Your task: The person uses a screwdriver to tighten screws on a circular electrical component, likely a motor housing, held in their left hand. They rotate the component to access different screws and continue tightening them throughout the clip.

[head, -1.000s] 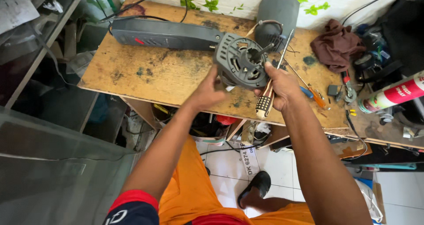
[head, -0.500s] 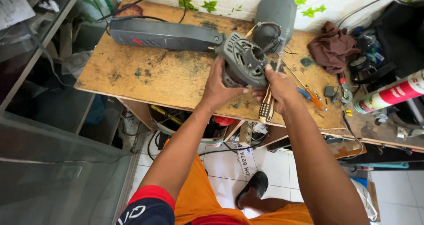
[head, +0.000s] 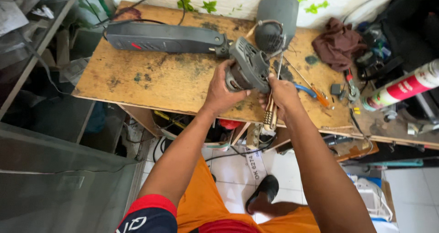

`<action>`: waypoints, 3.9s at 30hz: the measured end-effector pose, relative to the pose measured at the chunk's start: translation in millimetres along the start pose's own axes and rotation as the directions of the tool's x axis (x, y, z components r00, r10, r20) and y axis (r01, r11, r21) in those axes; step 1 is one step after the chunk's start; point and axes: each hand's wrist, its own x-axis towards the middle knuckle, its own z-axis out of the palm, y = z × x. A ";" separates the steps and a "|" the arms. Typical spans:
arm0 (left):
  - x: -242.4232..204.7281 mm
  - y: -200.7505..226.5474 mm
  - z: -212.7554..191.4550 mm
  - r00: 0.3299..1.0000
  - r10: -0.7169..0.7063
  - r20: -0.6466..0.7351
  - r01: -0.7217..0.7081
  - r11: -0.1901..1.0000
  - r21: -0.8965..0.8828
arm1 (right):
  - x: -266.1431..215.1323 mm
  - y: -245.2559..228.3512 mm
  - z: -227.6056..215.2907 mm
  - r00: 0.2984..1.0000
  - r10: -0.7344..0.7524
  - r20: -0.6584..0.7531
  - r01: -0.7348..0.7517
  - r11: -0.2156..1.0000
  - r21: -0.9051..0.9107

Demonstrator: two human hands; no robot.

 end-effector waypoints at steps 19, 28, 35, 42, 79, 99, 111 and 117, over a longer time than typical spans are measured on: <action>1.7 4.3 2.8 0.994 0.103 -0.027 -0.103 0.995 0.015 | -13.6 11.0 -6.7 0.999 0.042 -0.009 -0.038 0.952 0.303; 3.7 -7.0 5.5 0.971 0.221 -0.089 -0.209 0.970 0.127 | -19.5 -2.6 -3.4 1.000 0.027 -0.010 -0.025 0.983 0.180; 1.4 -2.4 2.7 0.977 0.206 -0.059 -0.199 0.975 0.103 | -61.3 -27.5 3.6 0.959 -0.247 -0.137 0.159 0.872 -0.463; -0.8 -8.7 7.2 0.961 0.271 -0.060 -0.257 0.951 0.174 | -39.0 -5.9 -16.9 0.909 -0.391 -0.144 0.232 0.763 -0.604; -34.2 -1.8 6.6 0.936 0.329 -0.125 -0.314 0.941 0.126 | -76.9 75.8 12.3 0.629 -0.758 -0.174 0.764 0.644 -0.040; -24.1 15.4 -11.0 0.926 0.352 -0.134 -0.299 0.904 0.306 | -67.7 59.6 17.1 0.529 -0.848 -0.039 0.849 0.528 0.026; -20.3 0.3 -10.5 0.883 0.461 -0.086 -0.402 0.839 0.368 | -93.1 46.5 18.4 0.602 -0.797 -0.049 0.797 0.604 -0.010; -25.1 3.6 -9.7 0.879 0.447 -0.168 -0.397 0.879 0.263 | -105.5 39.0 -0.4 0.699 -0.698 -0.154 0.696 0.714 -0.073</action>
